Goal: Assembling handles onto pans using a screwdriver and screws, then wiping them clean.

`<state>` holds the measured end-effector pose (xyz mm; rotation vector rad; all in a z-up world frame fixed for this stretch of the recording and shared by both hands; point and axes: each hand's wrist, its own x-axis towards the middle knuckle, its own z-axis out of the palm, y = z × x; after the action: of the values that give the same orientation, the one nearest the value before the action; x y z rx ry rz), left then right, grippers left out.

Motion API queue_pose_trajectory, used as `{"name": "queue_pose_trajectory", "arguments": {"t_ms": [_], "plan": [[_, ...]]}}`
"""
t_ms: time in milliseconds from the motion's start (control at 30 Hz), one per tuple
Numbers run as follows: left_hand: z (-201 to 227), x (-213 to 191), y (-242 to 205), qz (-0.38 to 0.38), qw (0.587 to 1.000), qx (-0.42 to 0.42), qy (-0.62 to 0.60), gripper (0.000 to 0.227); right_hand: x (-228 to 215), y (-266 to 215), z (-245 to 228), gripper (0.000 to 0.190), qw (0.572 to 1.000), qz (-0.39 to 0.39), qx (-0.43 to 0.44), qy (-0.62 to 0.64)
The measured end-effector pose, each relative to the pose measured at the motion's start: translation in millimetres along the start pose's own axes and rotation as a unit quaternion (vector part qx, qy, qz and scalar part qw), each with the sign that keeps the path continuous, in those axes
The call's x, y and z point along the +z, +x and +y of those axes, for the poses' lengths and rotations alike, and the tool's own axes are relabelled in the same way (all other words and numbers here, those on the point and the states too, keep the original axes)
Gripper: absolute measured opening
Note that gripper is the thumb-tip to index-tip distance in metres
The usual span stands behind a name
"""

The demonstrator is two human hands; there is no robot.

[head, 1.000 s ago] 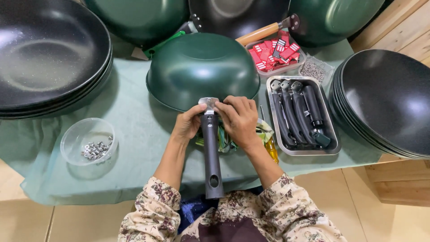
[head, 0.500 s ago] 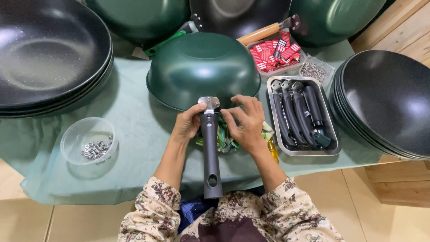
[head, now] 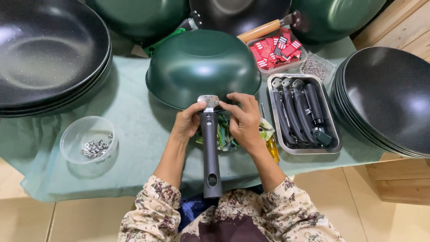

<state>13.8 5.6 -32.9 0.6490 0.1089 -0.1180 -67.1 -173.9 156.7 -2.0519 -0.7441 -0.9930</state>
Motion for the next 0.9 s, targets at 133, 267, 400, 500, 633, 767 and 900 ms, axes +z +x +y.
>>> {"name": "queue_pose_trajectory", "arguments": {"t_ms": [133, 267, 400, 500, 633, 767, 900], "plan": [[-1, -1, 2, 0.0, 1.0, 0.0, -0.001, 0.047, -1, -3, 0, 0.043, 1.0, 0.008, 0.014, -0.006], [-1, -1, 4, -0.001, 1.0, 0.009, -0.009, 0.048, -1, 1, -4, 0.041, 1.0, -0.001, 0.019, 0.003], [3, 6, -5, -0.005, 1.0, 0.005, -0.006, 0.045, 0, -2, -2, 0.04, 1.0, 0.007, 0.023, 0.013], [1, 3, 0, -0.008, 1.0, 0.011, -0.007, 0.044, 4, 5, -4, 0.033, 0.999, 0.011, 0.01, -0.037], [14, 22, -13, -0.004, 1.0, 0.003, -0.006, 0.042, 12, 6, 0, 0.023, 0.998, 0.019, -0.011, -0.06], [19, 30, -20, -0.008, 1.0, 0.006, -0.014, 0.046, 15, 8, -1, 0.013, 0.996, 0.049, -0.029, -0.073], [11, 20, -16, -0.003, 1.0, 0.011, -0.012, 0.05, 20, 4, -2, 0.01, 0.996, 0.058, -0.012, -0.071]]}}
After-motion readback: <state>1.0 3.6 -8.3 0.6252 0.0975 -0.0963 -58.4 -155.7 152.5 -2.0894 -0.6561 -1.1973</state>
